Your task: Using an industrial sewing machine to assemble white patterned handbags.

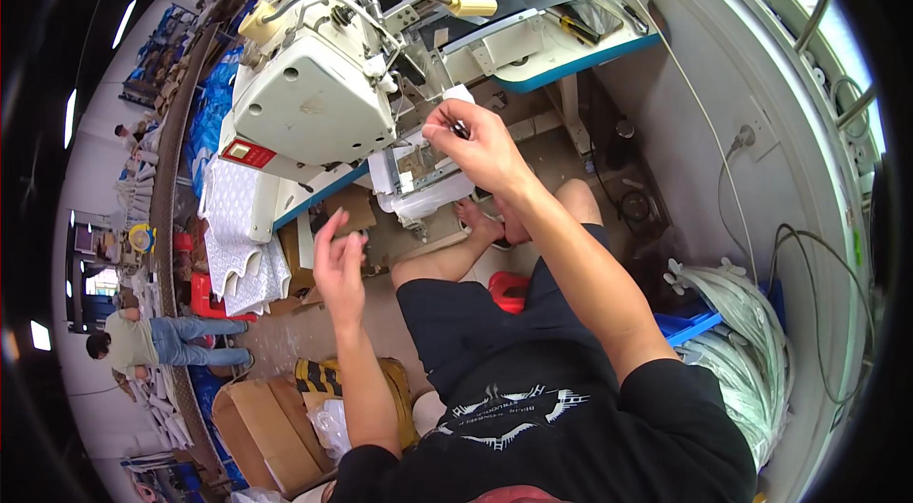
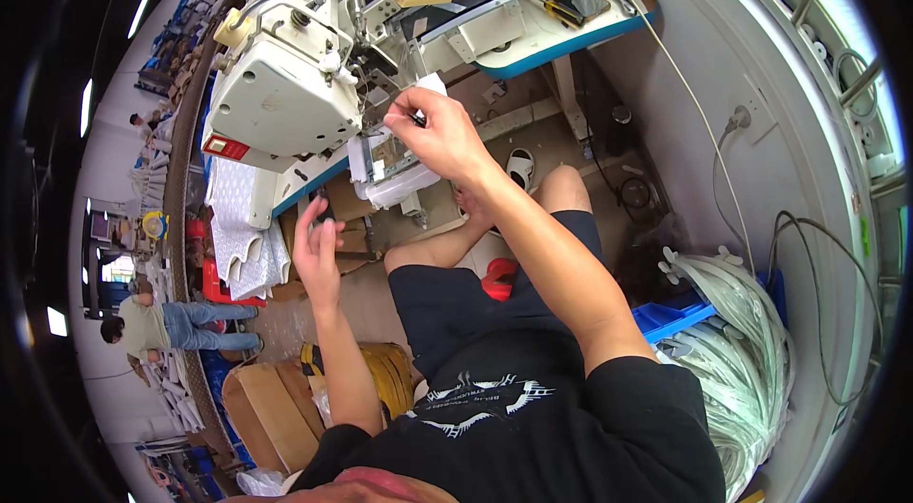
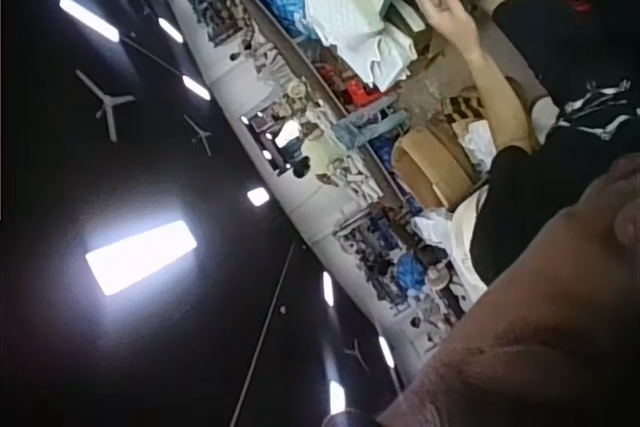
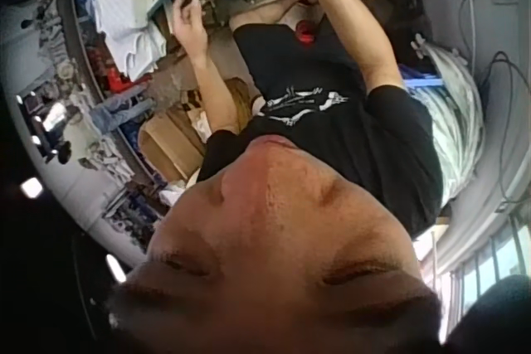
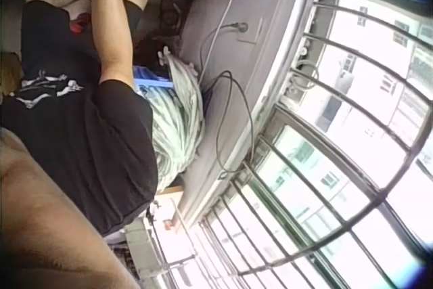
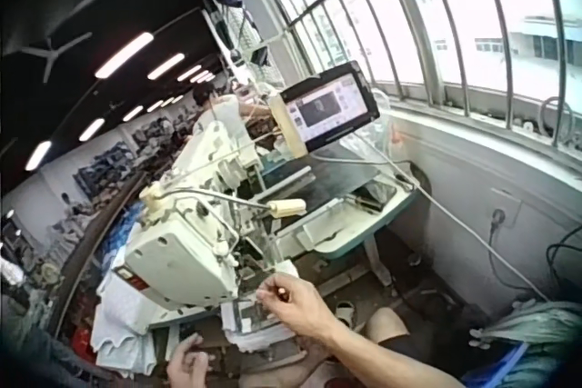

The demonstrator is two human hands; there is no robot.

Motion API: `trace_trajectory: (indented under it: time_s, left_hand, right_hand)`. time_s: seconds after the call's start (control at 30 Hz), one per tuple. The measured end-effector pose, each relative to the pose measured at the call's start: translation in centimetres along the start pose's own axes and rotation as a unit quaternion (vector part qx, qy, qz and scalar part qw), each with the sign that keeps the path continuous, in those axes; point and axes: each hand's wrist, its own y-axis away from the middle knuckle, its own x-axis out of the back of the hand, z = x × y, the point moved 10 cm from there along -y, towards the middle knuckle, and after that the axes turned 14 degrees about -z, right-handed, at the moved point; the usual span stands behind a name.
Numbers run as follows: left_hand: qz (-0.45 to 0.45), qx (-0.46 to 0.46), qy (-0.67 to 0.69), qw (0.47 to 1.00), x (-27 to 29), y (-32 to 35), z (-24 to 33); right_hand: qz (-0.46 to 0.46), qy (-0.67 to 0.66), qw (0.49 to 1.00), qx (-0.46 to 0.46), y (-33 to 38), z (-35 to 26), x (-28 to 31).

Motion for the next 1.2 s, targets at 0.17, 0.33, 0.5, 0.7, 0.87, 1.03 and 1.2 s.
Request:
trace_trajectory:
  time_s: [0.17, 0.33, 0.5, 0.7, 0.87, 1.03, 1.2]
  left_hand:
    - [-0.080, -0.078, -0.014, 0.994, -5.0, -2.5, 4.9]
    - [-0.101, -0.086, -0.001, 0.991, -7.0, -2.4, 5.0]
    - [-0.080, -0.067, 0.033, 0.994, -7.6, -2.5, 5.0]
    - [-0.079, -0.060, 0.032, 0.995, -7.8, -2.4, 4.5]
    - [-0.084, -0.066, 0.027, 0.994, -8.1, -2.4, 4.4]
    - [-0.064, -0.038, 0.063, 0.995, -8.2, -3.0, 4.5]
    - [-0.037, 0.047, 0.285, 0.957, -10.3, -6.1, 3.3]
  right_hand:
    - [0.065, -0.055, 0.996, 0.013, -1.8, -0.2, 0.7]
    - [0.029, -0.102, 0.994, 0.018, -3.4, -0.7, -0.3]
    - [0.020, -0.065, 0.997, 0.024, -3.4, -0.5, -0.6]
    - [0.054, 0.052, 0.995, 0.067, -2.4, -2.7, -0.2]
    - [0.055, 0.070, 0.995, 0.053, -2.1, -2.2, -0.7]
    - [0.042, 0.102, 0.993, 0.050, -1.8, -2.5, -0.9]
    - [0.021, 0.170, 0.981, 0.087, 0.5, -3.5, -0.7]
